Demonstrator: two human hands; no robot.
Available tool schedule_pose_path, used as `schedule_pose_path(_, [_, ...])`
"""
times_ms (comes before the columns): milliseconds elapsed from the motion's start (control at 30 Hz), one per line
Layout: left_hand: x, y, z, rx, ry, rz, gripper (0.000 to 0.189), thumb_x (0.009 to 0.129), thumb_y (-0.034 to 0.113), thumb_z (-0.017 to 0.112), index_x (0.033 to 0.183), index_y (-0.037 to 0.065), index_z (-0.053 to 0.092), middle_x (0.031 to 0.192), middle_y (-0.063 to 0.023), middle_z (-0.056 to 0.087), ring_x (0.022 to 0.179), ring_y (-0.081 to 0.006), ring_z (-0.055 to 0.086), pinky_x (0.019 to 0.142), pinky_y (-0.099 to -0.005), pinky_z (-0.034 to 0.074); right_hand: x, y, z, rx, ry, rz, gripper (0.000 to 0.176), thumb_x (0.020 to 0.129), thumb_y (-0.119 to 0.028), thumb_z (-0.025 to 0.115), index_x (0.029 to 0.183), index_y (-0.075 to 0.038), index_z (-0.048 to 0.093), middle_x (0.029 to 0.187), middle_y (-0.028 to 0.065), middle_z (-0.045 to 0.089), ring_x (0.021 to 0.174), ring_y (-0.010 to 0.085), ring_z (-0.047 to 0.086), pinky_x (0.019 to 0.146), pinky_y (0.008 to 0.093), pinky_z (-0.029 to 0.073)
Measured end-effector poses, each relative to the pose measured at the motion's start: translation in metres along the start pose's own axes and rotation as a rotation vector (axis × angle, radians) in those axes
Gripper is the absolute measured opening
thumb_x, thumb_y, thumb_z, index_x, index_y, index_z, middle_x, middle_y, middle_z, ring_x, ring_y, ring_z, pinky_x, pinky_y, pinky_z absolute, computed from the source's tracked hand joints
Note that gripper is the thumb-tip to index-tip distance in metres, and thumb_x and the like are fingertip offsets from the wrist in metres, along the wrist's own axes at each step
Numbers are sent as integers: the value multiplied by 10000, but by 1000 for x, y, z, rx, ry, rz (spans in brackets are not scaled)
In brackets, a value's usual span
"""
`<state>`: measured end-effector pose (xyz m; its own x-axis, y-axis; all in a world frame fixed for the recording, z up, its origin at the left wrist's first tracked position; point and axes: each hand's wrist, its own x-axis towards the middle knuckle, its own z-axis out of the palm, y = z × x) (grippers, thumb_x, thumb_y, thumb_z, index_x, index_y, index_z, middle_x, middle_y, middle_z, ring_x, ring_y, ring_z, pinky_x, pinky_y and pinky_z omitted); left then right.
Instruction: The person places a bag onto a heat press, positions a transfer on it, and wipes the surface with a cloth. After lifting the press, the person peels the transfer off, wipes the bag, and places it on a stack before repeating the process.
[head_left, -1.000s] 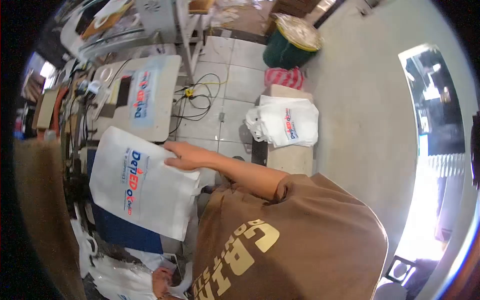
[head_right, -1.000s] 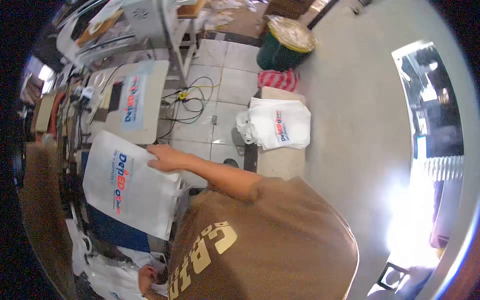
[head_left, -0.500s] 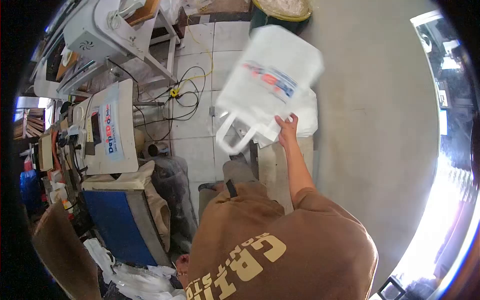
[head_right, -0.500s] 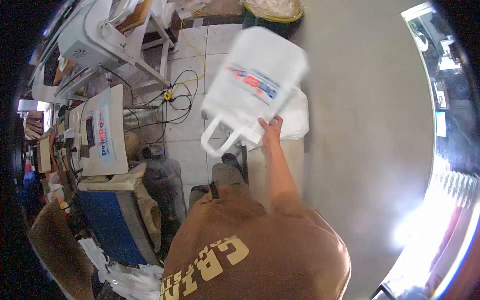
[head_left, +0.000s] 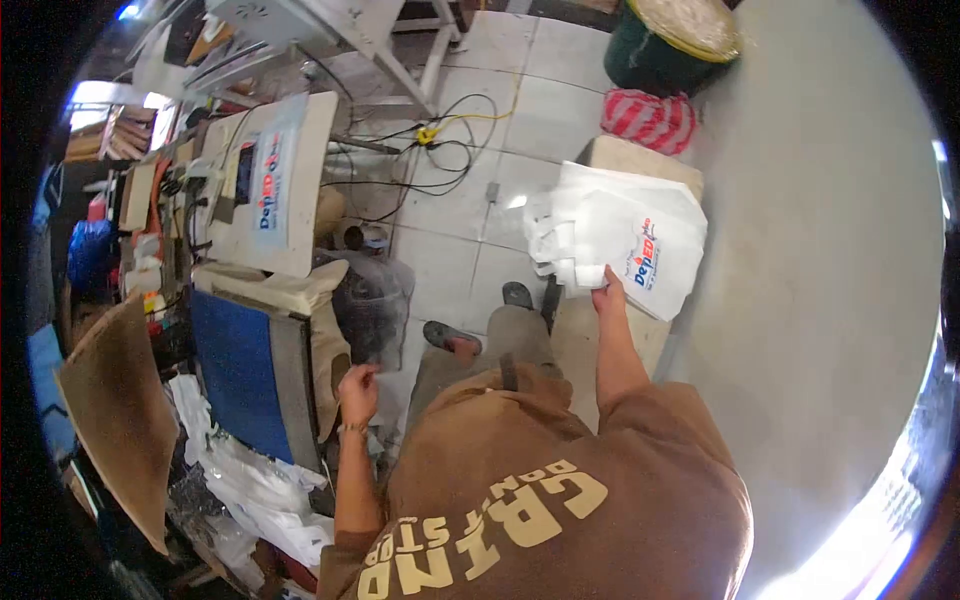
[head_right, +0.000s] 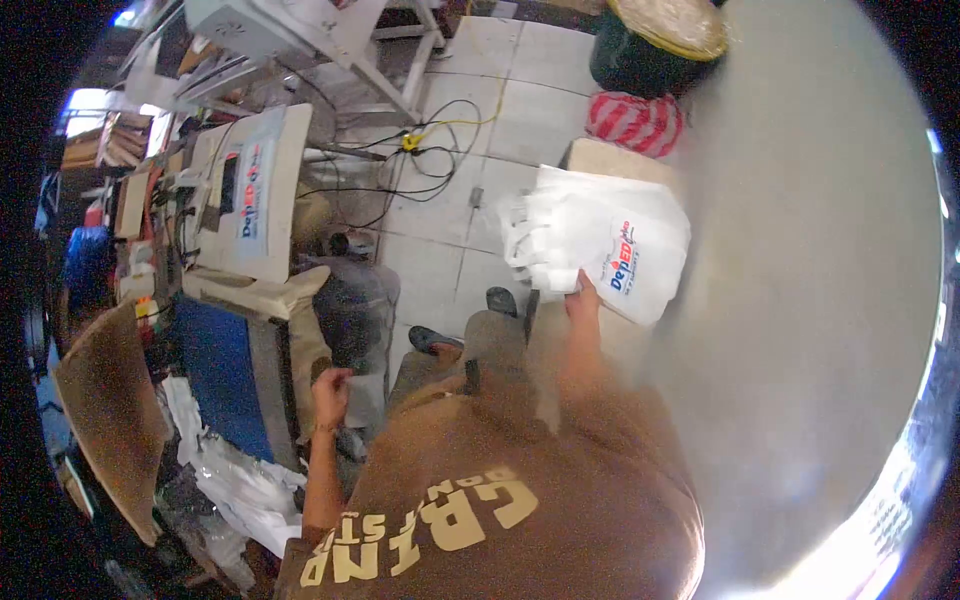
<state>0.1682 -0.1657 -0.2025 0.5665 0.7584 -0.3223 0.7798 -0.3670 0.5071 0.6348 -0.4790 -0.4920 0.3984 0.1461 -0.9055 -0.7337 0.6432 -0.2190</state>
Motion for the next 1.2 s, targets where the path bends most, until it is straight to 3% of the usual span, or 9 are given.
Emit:
schedule_pose_path(367, [172, 61, 18, 167, 136, 154, 180, 812, 15, 612, 956, -6, 719, 908, -192, 660, 905, -419, 646, 827, -482, 522, 5, 41, 1, 18, 97, 42, 306, 967, -14, 637, 1260, 11, 552, 1214, 177, 648, 1114, 341, 652, 977, 461, 582])
schedule_pose_path(433, [195, 49, 18, 214, 220, 238, 181, 814, 12, 620, 968, 4, 713, 989, -197, 662, 927, -406, 653, 831, -485, 528, -5, 45, 11, -334, -12, 228, 315, 947, -37, 688, 1230, 9, 556, 1178, 176, 651, 1061, 329, 661, 907, 440, 600])
schedule_pose_path(600, [198, 85, -5, 180, 347, 185, 340, 844, -26, 590, 1172, 28, 664, 1407, -200, 553, 1088, -428, 628, 916, -481, 521, -47, 53, 24, -352, 66, 357, 725, 825, -344, 865, 1304, 25, 464, 1256, 271, 572, 1108, 413, 617, 924, 471, 582])
schedule_pose_path(700, [174, 61, 15, 242, 303, 321, 398, 844, -31, 584, 1233, 28, 647, 1441, -236, 524, 1184, -432, 586, 998, -469, 496, -59, 46, 5, -336, 365, 386, 1102, 703, -655, 850, 1427, 17, 363, 1285, 254, 495, 1152, 394, 569, 937, 498, 550])
schedule_pose_path(800, [123, 8, 55, 189, -45, 349, 374, 860, -9, 601, 1229, 17, 652, 1411, -247, 544, 1208, -421, 580, 1048, -458, 471, -4, 27, -71, -335, 339, 247, 1119, 700, -720, 809, 1465, -37, 363, 1295, 240, 473, 1146, 367, 559, 950, 451, 523])
schedule_pose_path(867, [69, 2, 72, 124, -294, 146, 340, 871, 30, 626, 1207, 25, 678, 1310, -223, 618, 1111, -402, 642, 1004, -469, 503, 0, 20, -75, -335, 380, 121, 1049, 722, -733, 777, 1452, -82, 396, 1254, 205, 496, 1077, 333, 566, 892, 416, 523])
schedule_pose_path(900, [46, -37, 103, -158, -437, -364, 338, 881, 54, 635, 1214, 38, 692, 1286, -222, 642, 1052, -392, 669, 967, -469, 524, -4, 13, -69, -299, 394, 153, 950, 763, -680, 774, 1417, -82, 430, 1216, 174, 499, 1059, 321, 554, 863, 426, 531])
schedule_pose_path(1000, [-13, -36, 85, 140, -619, -117, 342, 889, 78, 639, 1223, 43, 701, 1295, -216, 653, 1080, -353, 681, 963, -452, 530, 9, -3, -70, -211, 429, 204, 701, 845, -566, 756, 1292, -82, 516, 1109, 119, 525, 960, 280, 552, 753, 420, 537])
schedule_pose_path(1200, [-31, -31, 56, -61, -578, -519, 369, 874, 140, 685, 1224, 21, 699, 1128, -188, 736, 1010, -303, 732, 901, -400, 561, 40, -22, -85, -146, 567, -66, 194, 992, -243, 651, 936, -74, 576, 705, 31, 556, 544, 162, 494, 433, 312, 378])
